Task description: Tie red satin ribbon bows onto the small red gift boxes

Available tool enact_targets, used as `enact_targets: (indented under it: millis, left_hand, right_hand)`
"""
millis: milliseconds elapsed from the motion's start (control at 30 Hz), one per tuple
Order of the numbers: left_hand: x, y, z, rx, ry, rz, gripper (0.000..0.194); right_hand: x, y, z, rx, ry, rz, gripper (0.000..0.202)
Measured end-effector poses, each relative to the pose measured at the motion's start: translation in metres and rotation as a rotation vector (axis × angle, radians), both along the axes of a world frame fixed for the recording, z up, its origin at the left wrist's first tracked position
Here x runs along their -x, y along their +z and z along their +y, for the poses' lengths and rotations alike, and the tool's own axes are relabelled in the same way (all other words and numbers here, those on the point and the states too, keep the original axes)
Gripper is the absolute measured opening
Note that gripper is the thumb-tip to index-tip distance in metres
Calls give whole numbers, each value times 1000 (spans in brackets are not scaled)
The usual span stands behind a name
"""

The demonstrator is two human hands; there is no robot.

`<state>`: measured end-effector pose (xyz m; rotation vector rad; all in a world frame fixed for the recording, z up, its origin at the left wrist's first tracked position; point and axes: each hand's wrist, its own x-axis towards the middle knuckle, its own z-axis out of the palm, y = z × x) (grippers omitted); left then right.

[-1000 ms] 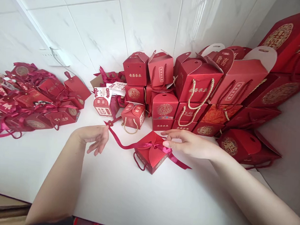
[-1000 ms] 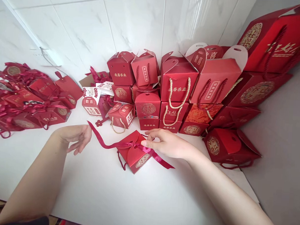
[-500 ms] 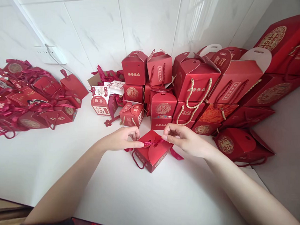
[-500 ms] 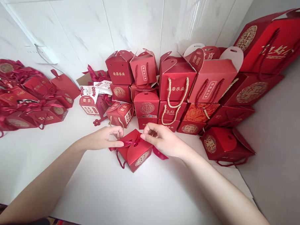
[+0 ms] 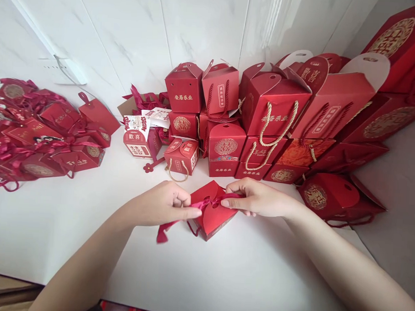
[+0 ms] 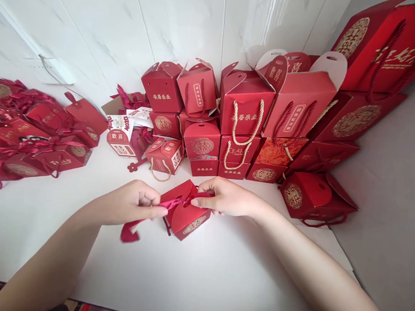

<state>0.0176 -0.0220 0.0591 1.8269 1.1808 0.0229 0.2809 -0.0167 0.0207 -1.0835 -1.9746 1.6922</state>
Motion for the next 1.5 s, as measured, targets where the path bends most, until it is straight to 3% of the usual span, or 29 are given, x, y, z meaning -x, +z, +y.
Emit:
enact_targets:
  millis: [100, 167, 367, 433, 600, 833, 1067, 1300, 1500]
  left_hand:
    - [-5, 1, -3, 33, -6, 19, 46]
    - [-8, -1, -1, 62, 4, -36, 45]
    - [-6, -12, 15, 244, -84, -175, 33]
    - [-4, -16, 18, 271, -120, -200, 30]
    - [-2, -18, 21, 254, -140, -183, 31]
    - [4, -17, 29, 252, -195, -125, 30]
    - [10, -21, 35, 378, -167, -150, 24]
    - [4, -20, 32, 308, -40, -176, 34]
    - [5, -22, 34, 283, -96, -159, 33]
  right_hand:
    - [1, 3, -5, 127, 83, -48, 35]
    - [3, 5, -7, 125, 86, -57, 39]
    - [5, -1, 1, -442, -113, 9, 35]
    - [4, -7, 6, -505, -108, 47, 31]
    - [1, -14, 11, -343, -65, 95, 30]
    - [-3, -15, 17, -315, -59, 106, 36]
    - [-3, -14, 13, -129, 4, 96, 38]
    - [1, -10, 9, -306, -43, 47, 41]
    - [-3, -13, 11, -289, -25, 36, 43]
